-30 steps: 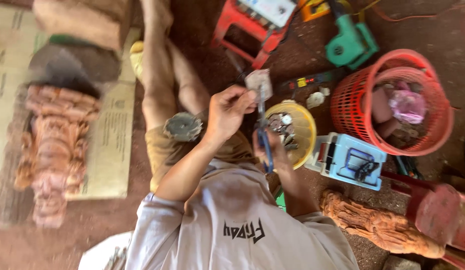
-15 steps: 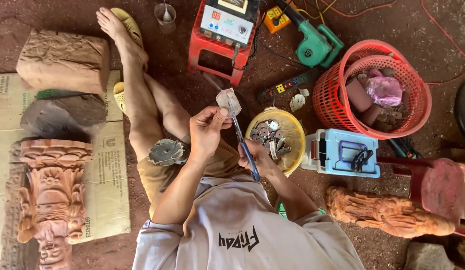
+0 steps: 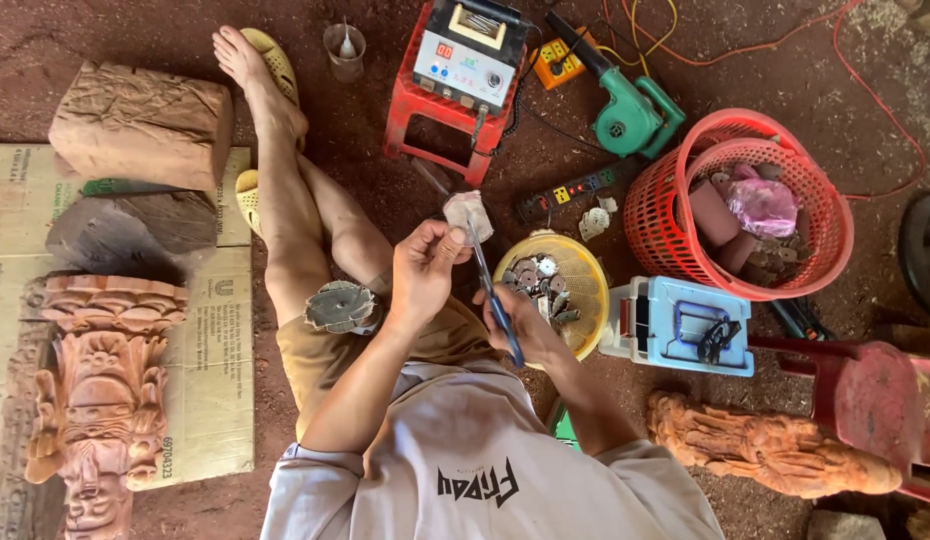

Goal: The person is preparing small pieces of sandpaper by cutting them with scissors and attaching them to a sanding tool for wood carving.

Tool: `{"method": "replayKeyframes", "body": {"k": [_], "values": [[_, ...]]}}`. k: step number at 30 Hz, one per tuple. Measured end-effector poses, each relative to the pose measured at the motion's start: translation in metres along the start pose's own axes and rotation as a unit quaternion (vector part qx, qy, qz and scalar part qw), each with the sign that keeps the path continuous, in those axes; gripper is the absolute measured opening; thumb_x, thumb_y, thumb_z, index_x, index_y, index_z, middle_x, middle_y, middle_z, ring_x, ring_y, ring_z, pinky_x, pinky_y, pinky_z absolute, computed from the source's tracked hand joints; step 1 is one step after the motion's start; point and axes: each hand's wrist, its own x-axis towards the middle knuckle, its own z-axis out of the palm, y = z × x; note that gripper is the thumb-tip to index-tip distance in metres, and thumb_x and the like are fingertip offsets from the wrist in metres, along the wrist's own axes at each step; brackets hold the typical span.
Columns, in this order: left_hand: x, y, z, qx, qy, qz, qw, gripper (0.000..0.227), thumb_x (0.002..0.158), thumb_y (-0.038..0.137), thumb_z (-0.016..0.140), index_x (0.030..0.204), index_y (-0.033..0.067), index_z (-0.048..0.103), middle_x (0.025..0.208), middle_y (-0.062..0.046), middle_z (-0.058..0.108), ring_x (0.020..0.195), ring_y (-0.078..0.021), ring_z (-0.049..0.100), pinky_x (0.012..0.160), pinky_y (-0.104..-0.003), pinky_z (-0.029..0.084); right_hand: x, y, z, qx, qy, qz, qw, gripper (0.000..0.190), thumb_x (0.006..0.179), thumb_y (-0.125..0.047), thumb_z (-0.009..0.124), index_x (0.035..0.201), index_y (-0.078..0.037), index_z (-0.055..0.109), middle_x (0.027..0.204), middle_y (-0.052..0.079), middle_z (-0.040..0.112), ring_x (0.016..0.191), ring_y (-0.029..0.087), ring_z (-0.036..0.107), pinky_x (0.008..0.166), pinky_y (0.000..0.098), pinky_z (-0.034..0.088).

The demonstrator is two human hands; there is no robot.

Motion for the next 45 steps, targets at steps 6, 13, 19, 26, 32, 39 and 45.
{"method": "replayKeyframes", "body": {"k": [6, 13, 19, 26, 32, 39, 45], "values": [[-0.002, 0.032, -0.015, 0.115, -0.031, 0.137, 0.983, 0.010, 0.104, 0.002, 0.056, 0.100, -0.0007, 0.065, 0.077, -0.015, 0.073, 0.070, -0.0172, 0.070, 0.069, -0.038, 0.063, -0.034, 0.091, -0.042, 0.622, 0.193, 0.248, 0.717, 0.024, 0.076, 0.009, 0.059, 0.099, 0.004, 0.055, 0.089, 0.019, 0.067, 0.082, 0.030, 0.070, 0.080, 0.0372, 0.066], [-0.013, 0.031, -0.012, 0.337, -0.311, 0.225, 0.859, 0.017, 0.091, -0.002, 0.068, 0.101, 0.0105, 0.075, 0.075, -0.010, 0.074, 0.068, -0.0278, 0.076, 0.064, -0.039, 0.063, 0.009, -0.010, -0.040, -0.083, 0.148, -0.100, 0.980, 0.018, 0.090, -0.009, 0.075, 0.103, 0.004, 0.072, 0.058, 0.010, 0.065, 0.044, 0.018, 0.063, 0.046, 0.0269, 0.049], [-0.009, 0.028, -0.028, 0.265, -0.284, 0.267, 0.882, 0.015, 0.095, 0.003, 0.064, 0.100, 0.0109, 0.076, 0.073, -0.009, 0.069, 0.068, -0.0310, 0.070, 0.066, -0.039, 0.059, 0.019, -0.049, -0.031, -0.078, 0.042, -0.041, 0.995, 0.014, 0.093, -0.011, 0.066, 0.091, 0.001, 0.071, 0.056, 0.013, 0.070, 0.043, 0.020, 0.068, 0.043, 0.0297, 0.054], [-0.020, -0.012, -0.026, 0.095, -0.134, 0.075, 0.984, 0.040, 0.087, 0.013, 0.083, 0.122, -0.0007, 0.067, 0.087, -0.017, 0.075, 0.075, -0.0196, 0.071, 0.066, -0.036, 0.061, 0.031, 0.003, -0.011, -0.040, 0.201, -0.116, 0.972, 0.023, 0.097, -0.019, 0.068, 0.084, -0.001, 0.066, 0.049, 0.009, 0.065, 0.040, 0.021, 0.066, 0.046, 0.0296, 0.054], [-0.032, -0.054, -0.014, -0.007, -0.066, -0.008, 0.998, 0.006, 0.094, 0.006, 0.074, 0.094, 0.0005, 0.074, 0.071, -0.014, 0.074, 0.062, -0.0182, 0.071, 0.059, -0.032, 0.062, 0.044, -0.038, 0.001, -0.063, 0.203, -0.098, 0.972, 0.024, 0.096, -0.011, 0.069, 0.074, -0.002, 0.063, 0.043, 0.006, 0.058, 0.037, 0.017, 0.062, 0.044, 0.0235, 0.051], [0.011, -0.019, -0.024, -0.014, 0.013, 0.058, 0.998, 0.010, 0.097, 0.002, 0.065, 0.087, 0.0012, 0.069, 0.069, -0.015, 0.072, 0.061, -0.0186, 0.071, 0.062, -0.032, 0.063, 0.025, -0.017, -0.015, -0.133, 0.194, -0.183, 0.955, 0.033, 0.092, -0.012, 0.078, 0.115, 0.008, 0.065, 0.070, 0.018, 0.070, 0.052, 0.023, 0.066, 0.052, 0.0309, 0.054], [0.026, -0.001, -0.011, -0.097, 0.018, 0.111, 0.989, 0.003, 0.094, -0.003, 0.070, 0.093, -0.0045, 0.067, 0.074, -0.017, 0.071, 0.069, -0.0206, 0.075, 0.062, -0.033, 0.067, -0.011, 0.023, -0.016, -0.087, 0.153, -0.099, 0.979, 0.046, 0.087, -0.016, 0.082, 0.125, 0.001, 0.065, 0.070, 0.011, 0.069, 0.053, 0.016, 0.063, 0.053, 0.0276, 0.051]]}}
